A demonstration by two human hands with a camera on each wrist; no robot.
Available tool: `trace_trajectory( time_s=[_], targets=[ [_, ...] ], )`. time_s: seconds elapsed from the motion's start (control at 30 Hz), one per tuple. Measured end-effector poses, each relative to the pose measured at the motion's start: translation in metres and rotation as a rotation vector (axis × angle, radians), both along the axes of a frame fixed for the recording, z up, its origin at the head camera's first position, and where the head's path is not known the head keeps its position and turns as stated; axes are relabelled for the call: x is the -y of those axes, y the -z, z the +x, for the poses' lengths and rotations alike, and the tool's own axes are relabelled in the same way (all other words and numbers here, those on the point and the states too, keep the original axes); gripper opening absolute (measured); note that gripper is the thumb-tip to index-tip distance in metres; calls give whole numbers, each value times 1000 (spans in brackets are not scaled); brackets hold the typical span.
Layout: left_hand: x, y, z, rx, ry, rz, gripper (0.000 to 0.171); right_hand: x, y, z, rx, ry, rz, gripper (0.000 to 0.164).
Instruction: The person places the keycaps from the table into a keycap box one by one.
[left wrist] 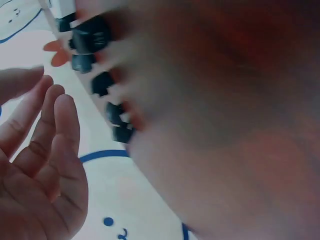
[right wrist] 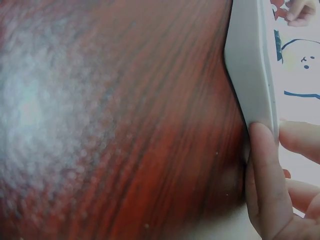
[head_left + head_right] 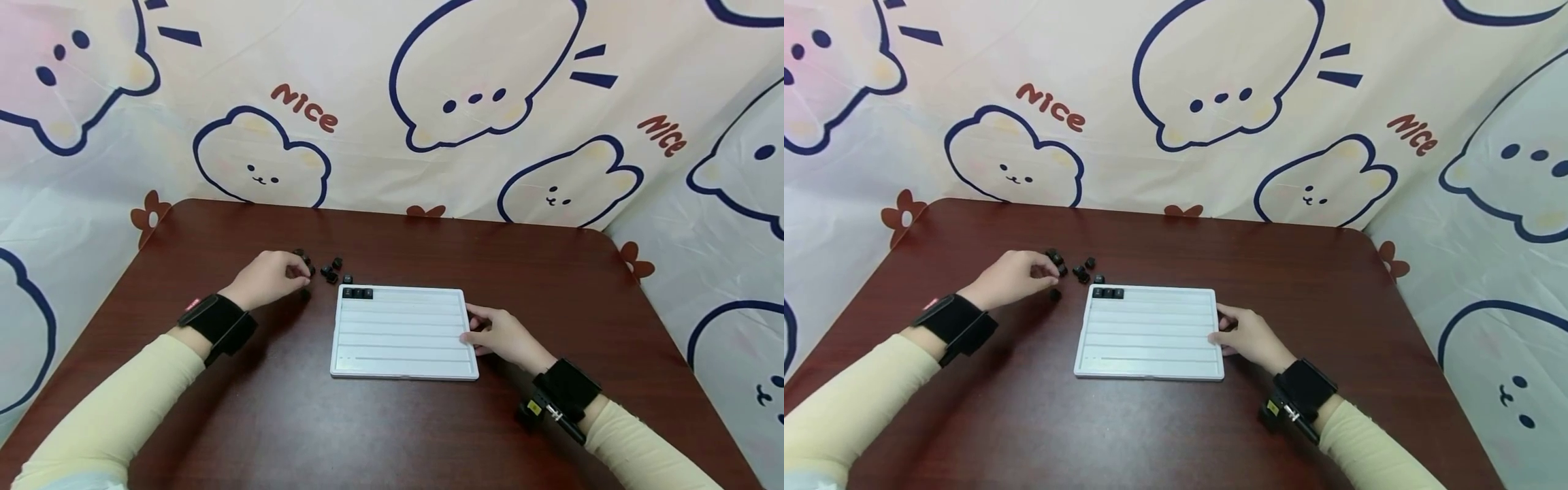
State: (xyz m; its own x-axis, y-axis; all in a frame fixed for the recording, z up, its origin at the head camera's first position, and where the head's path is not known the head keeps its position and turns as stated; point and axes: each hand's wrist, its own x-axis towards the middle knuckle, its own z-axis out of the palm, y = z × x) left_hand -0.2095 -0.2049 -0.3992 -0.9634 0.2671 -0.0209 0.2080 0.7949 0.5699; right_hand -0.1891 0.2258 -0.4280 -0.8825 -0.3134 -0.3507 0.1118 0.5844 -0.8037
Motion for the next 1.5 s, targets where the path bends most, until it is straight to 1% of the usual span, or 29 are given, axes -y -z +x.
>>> trace_trajectory(
  time_s=[0.07,0.17,0.37,0.5,0.63,0.83,1.1,1.33,1.5],
  targets=[
    [4,4,3,24,-3,2,14,-1,0,-1,-2,3,-1,70],
    [5,9,5,49,3,-9,18,-2,1,-2,-11,1,1,70],
    [-1,15,5,57,21,-43,20,-3,4,-2,-14,1,-1,71],
    [-5,16,5,54,14,-42,16,-3,4,-2,-13,1,-7,71],
    [-6,16,6,62,-8,-38,15,-3,3,-3,-15,-1,-6,71],
    [-10,15,5,54,-33,-41,19,-3,3,-3,-15,-1,-7,70],
    [-16,17,5,30,-11,-14,19,-3,3,-3,-5,4,-7,70],
    [-20,17,5,19,-30,-18,17,-1,3,-2,-13,-15,-18,71],
    [-22,17,6,20,-34,-27,19,-1,3,-2,-8,-10,-11,72]
  ],
)
